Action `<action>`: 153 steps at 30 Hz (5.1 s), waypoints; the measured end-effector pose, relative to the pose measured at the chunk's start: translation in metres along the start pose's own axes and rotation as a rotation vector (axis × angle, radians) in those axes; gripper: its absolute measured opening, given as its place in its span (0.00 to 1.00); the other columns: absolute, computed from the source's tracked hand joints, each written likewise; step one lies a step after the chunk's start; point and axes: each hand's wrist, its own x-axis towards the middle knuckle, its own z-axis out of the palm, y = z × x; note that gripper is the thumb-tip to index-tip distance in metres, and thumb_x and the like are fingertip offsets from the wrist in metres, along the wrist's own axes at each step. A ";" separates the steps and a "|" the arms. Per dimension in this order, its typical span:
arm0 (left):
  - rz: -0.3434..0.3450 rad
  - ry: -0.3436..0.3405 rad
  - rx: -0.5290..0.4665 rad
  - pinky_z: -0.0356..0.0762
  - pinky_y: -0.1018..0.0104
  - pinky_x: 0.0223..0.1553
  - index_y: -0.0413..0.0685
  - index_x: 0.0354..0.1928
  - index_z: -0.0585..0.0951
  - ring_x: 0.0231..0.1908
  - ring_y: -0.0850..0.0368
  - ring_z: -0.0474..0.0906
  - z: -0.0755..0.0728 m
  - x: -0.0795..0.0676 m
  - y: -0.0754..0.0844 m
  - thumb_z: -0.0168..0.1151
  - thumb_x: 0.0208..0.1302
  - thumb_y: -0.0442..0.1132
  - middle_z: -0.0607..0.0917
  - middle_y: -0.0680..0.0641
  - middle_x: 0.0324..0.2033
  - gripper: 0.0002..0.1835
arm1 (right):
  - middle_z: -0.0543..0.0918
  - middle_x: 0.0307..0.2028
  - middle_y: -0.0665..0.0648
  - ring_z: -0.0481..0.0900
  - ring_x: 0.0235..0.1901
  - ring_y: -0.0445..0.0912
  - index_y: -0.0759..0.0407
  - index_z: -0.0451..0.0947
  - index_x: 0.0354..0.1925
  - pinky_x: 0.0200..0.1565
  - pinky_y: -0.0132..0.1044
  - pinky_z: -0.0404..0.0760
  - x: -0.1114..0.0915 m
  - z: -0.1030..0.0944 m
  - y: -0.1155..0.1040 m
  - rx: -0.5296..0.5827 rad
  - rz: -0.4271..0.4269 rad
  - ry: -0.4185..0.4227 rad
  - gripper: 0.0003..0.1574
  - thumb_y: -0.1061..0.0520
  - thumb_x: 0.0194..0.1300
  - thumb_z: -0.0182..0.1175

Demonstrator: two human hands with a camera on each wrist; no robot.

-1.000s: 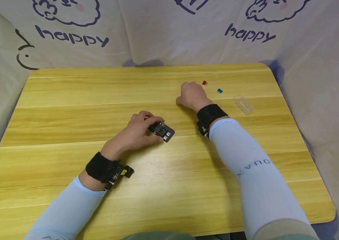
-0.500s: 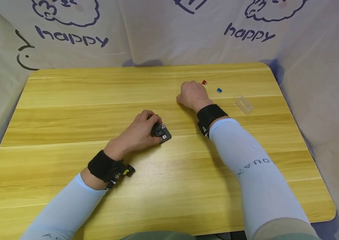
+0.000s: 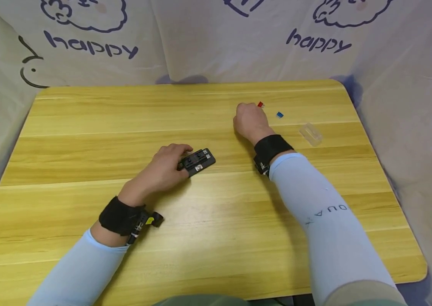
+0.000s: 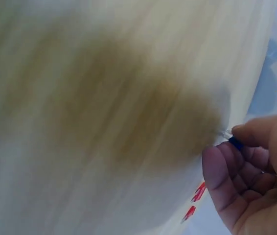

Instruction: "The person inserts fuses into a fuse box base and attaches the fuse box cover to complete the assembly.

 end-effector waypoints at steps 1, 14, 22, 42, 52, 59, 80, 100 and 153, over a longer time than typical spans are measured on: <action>-0.034 0.003 0.019 0.64 0.48 0.54 0.47 0.63 0.68 0.51 0.46 0.65 -0.001 -0.001 0.000 0.66 0.53 0.46 0.73 0.42 0.56 0.35 | 0.84 0.35 0.65 0.80 0.33 0.56 0.66 0.80 0.39 0.40 0.51 0.79 -0.002 -0.001 -0.001 0.023 -0.006 0.019 0.16 0.57 0.69 0.49; -0.043 0.010 0.020 0.65 0.49 0.55 0.50 0.60 0.75 0.50 0.45 0.66 -0.004 0.001 -0.010 0.71 0.53 0.45 0.76 0.42 0.55 0.30 | 0.84 0.40 0.58 0.79 0.39 0.50 0.58 0.82 0.45 0.43 0.45 0.78 -0.047 -0.007 -0.054 0.190 -0.249 0.132 0.12 0.55 0.70 0.57; -0.040 0.034 0.009 0.67 0.52 0.52 0.48 0.56 0.77 0.46 0.47 0.67 -0.002 0.010 -0.011 0.72 0.53 0.49 0.78 0.45 0.50 0.29 | 0.85 0.37 0.54 0.77 0.32 0.45 0.55 0.82 0.41 0.36 0.42 0.77 -0.068 -0.002 -0.078 0.252 -0.274 0.120 0.10 0.52 0.69 0.58; -0.049 0.050 0.038 0.67 0.48 0.49 0.48 0.53 0.78 0.43 0.48 0.67 0.000 0.011 -0.010 0.72 0.52 0.53 0.78 0.47 0.46 0.29 | 0.87 0.37 0.55 0.81 0.38 0.47 0.55 0.84 0.42 0.44 0.45 0.79 -0.072 0.010 -0.096 0.177 -0.357 0.097 0.10 0.53 0.67 0.60; -0.053 0.044 0.031 0.66 0.49 0.49 0.49 0.53 0.78 0.44 0.48 0.67 0.000 0.010 -0.011 0.72 0.53 0.53 0.78 0.48 0.46 0.28 | 0.86 0.37 0.55 0.80 0.36 0.47 0.56 0.84 0.42 0.41 0.44 0.80 -0.074 0.010 -0.099 0.116 -0.415 0.075 0.10 0.54 0.68 0.60; -0.053 0.046 0.029 0.66 0.50 0.49 0.49 0.53 0.78 0.44 0.49 0.67 0.001 0.010 -0.012 0.72 0.53 0.53 0.78 0.48 0.47 0.28 | 0.85 0.35 0.55 0.80 0.35 0.46 0.57 0.84 0.40 0.40 0.43 0.80 -0.074 0.012 -0.099 0.101 -0.445 0.080 0.09 0.55 0.67 0.61; -0.056 0.036 0.034 0.66 0.50 0.49 0.49 0.53 0.77 0.45 0.49 0.67 0.000 0.009 -0.011 0.72 0.53 0.53 0.78 0.48 0.47 0.28 | 0.85 0.35 0.55 0.80 0.35 0.46 0.58 0.84 0.40 0.41 0.43 0.80 -0.073 0.015 -0.099 0.129 -0.476 0.094 0.09 0.55 0.67 0.60; -0.047 0.050 0.034 0.67 0.50 0.48 0.49 0.51 0.78 0.44 0.49 0.67 0.000 0.009 -0.011 0.73 0.52 0.53 0.78 0.48 0.46 0.27 | 0.84 0.34 0.54 0.79 0.33 0.45 0.57 0.84 0.38 0.40 0.42 0.80 -0.069 0.015 -0.101 0.087 -0.505 0.082 0.07 0.56 0.66 0.61; -0.021 0.044 0.058 0.68 0.52 0.46 0.47 0.53 0.78 0.44 0.49 0.67 -0.001 0.009 -0.013 0.72 0.54 0.52 0.79 0.46 0.49 0.27 | 0.84 0.36 0.52 0.78 0.35 0.44 0.53 0.83 0.42 0.43 0.42 0.78 -0.073 0.017 -0.091 0.223 -0.365 0.074 0.11 0.51 0.70 0.56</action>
